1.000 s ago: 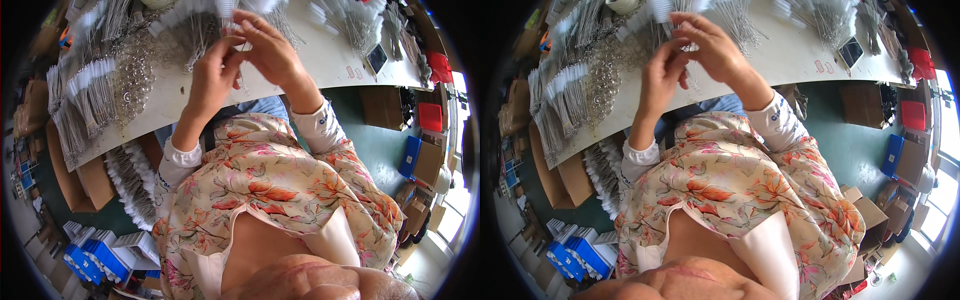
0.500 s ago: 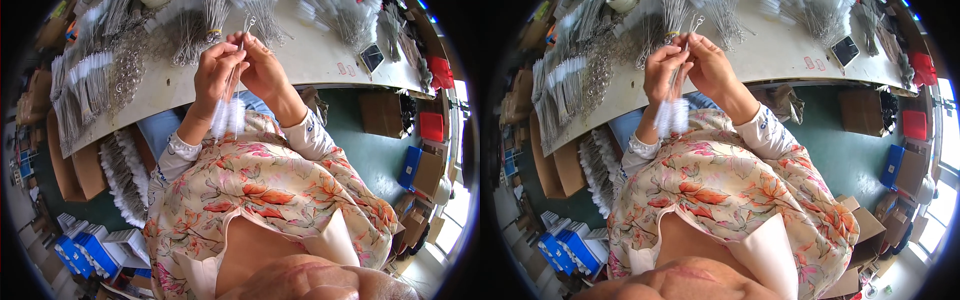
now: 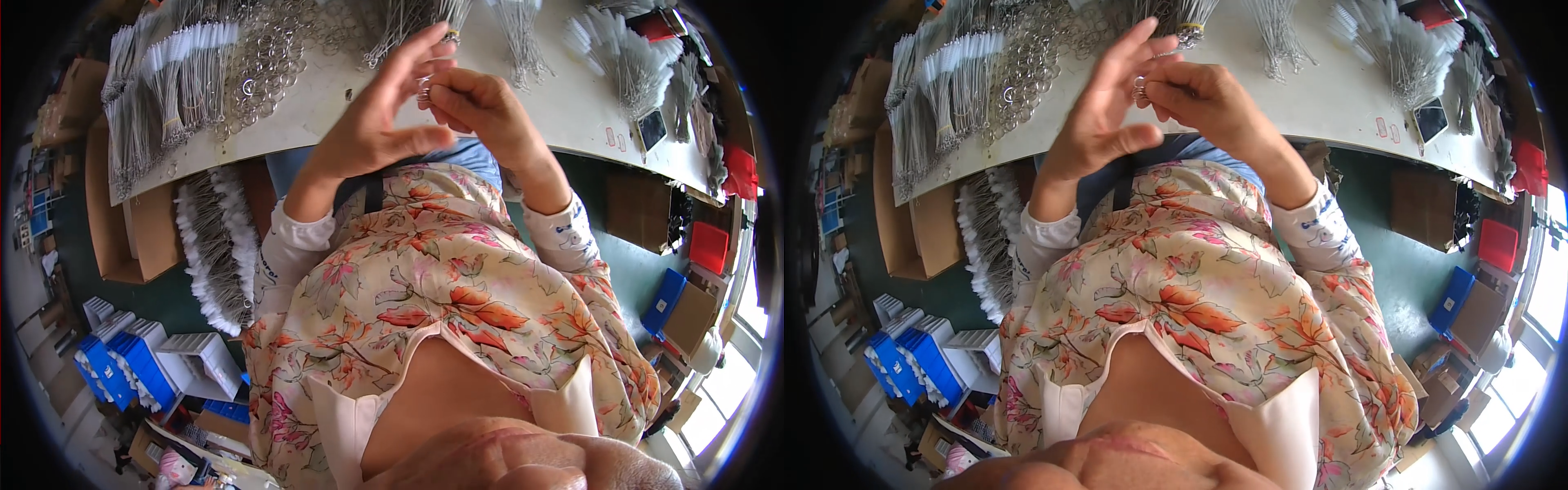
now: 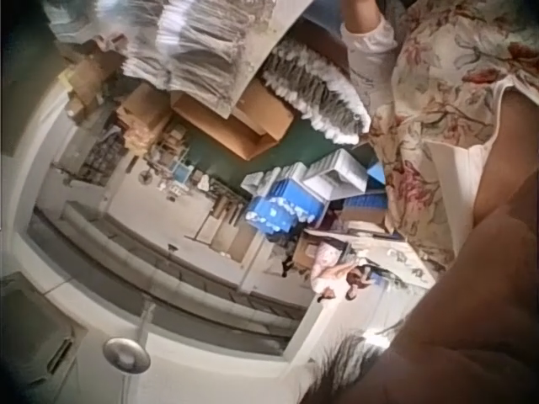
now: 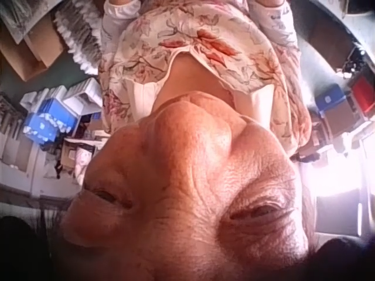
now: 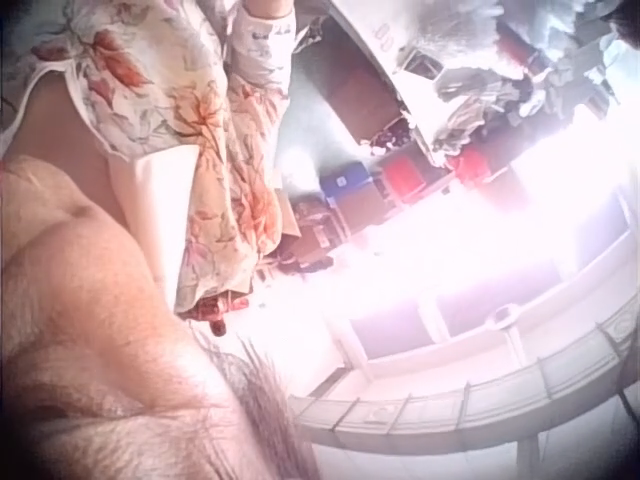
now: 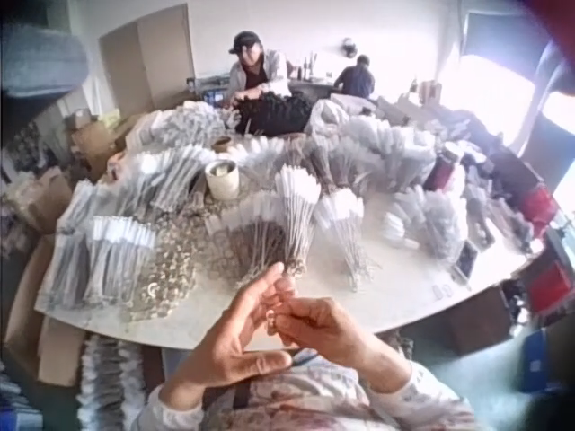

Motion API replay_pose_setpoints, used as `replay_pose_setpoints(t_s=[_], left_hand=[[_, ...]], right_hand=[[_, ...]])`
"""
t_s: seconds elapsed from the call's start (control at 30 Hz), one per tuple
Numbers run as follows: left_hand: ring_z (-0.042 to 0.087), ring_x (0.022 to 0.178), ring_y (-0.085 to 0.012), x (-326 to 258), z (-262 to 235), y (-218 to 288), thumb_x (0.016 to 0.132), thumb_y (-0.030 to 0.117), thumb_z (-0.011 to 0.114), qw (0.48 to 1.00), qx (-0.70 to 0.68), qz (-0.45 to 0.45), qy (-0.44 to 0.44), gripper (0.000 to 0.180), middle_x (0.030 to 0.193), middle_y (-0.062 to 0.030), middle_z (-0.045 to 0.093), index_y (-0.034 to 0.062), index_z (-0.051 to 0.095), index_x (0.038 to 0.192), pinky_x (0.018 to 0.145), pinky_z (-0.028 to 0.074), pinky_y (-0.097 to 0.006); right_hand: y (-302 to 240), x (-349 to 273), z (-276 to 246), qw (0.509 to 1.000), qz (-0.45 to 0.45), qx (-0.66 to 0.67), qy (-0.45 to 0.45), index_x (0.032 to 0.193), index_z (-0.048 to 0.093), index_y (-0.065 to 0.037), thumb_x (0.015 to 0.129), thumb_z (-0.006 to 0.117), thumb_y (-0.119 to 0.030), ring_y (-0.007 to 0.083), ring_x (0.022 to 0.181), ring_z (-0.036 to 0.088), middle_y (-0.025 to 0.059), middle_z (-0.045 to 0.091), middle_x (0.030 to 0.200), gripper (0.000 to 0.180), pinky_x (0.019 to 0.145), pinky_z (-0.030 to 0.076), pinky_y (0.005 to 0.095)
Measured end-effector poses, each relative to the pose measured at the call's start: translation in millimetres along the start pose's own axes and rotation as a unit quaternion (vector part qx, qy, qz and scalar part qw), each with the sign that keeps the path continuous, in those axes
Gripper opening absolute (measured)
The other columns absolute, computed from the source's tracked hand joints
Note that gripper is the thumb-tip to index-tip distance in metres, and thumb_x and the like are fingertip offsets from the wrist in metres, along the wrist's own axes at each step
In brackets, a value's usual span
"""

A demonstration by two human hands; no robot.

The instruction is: Assembling wire-handle cleaning brushes by attaching metal rings to the handles.

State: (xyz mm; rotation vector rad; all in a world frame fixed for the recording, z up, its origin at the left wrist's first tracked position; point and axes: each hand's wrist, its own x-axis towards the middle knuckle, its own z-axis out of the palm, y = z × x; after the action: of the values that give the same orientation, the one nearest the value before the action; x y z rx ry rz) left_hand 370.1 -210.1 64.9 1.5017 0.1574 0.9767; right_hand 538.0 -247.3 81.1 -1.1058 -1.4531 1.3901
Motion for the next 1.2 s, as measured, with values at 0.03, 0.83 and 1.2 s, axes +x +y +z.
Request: replay_pose_setpoints(t_s=[0.03, 0.83, 1.2], left_hand=[[0.047, 0.112, -0.0218, -5.2, -8.9, 1.8, 0.078, 0.018, 0.070, 0.999, 0.019, 0.001, 0.035, 0.064, 0.122, -0.0139, 0.048, 0.0004, 0.037, 0.130, 0.093, 0.038, -0.034], [0.052, 0.077, -0.0174, -16.0, -124.3, -37.5, 0.071, 0.020, 0.071, 0.721, 0.688, -0.065, 0.044, 0.013, 0.073, 0.0037, 0.061, 0.0121, 0.062, 0.077, 0.074, 0.034, -0.033], [0.052, 0.073, -0.0075, -27.9, -98.6, -6.5, 0.086, 0.019, 0.062, 0.918, 0.134, -0.106, 0.359, 0.018, 0.080, -0.0007, 0.059, 0.0019, 0.059, 0.087, 0.068, 0.041, -0.020]], right_hand=[[-2.7, 1.4, -3.2, 1.000, 0.005, 0.003, -0.002, 0.089, 0.062, -0.005, 0.090, 0.054, -0.019, 0.0034, 0.059, 0.044, -0.0024, 0.056, 0.068, 0.017, 0.052, 0.036, 0.0190], [31.0, 17.9, -17.4, 0.937, -0.011, -0.349, 0.030, 0.085, 0.064, -0.001, 0.081, 0.060, -0.007, 0.0206, 0.063, 0.062, 0.0094, 0.063, 0.073, 0.008, 0.056, 0.048, 0.0297], [-13.7, 59.3, 24.0, 0.983, -0.054, -0.176, 0.022, 0.088, 0.065, -0.001, 0.082, 0.061, -0.010, 0.0111, 0.060, 0.057, 0.0066, 0.062, 0.077, 0.011, 0.055, 0.045, 0.0245]])
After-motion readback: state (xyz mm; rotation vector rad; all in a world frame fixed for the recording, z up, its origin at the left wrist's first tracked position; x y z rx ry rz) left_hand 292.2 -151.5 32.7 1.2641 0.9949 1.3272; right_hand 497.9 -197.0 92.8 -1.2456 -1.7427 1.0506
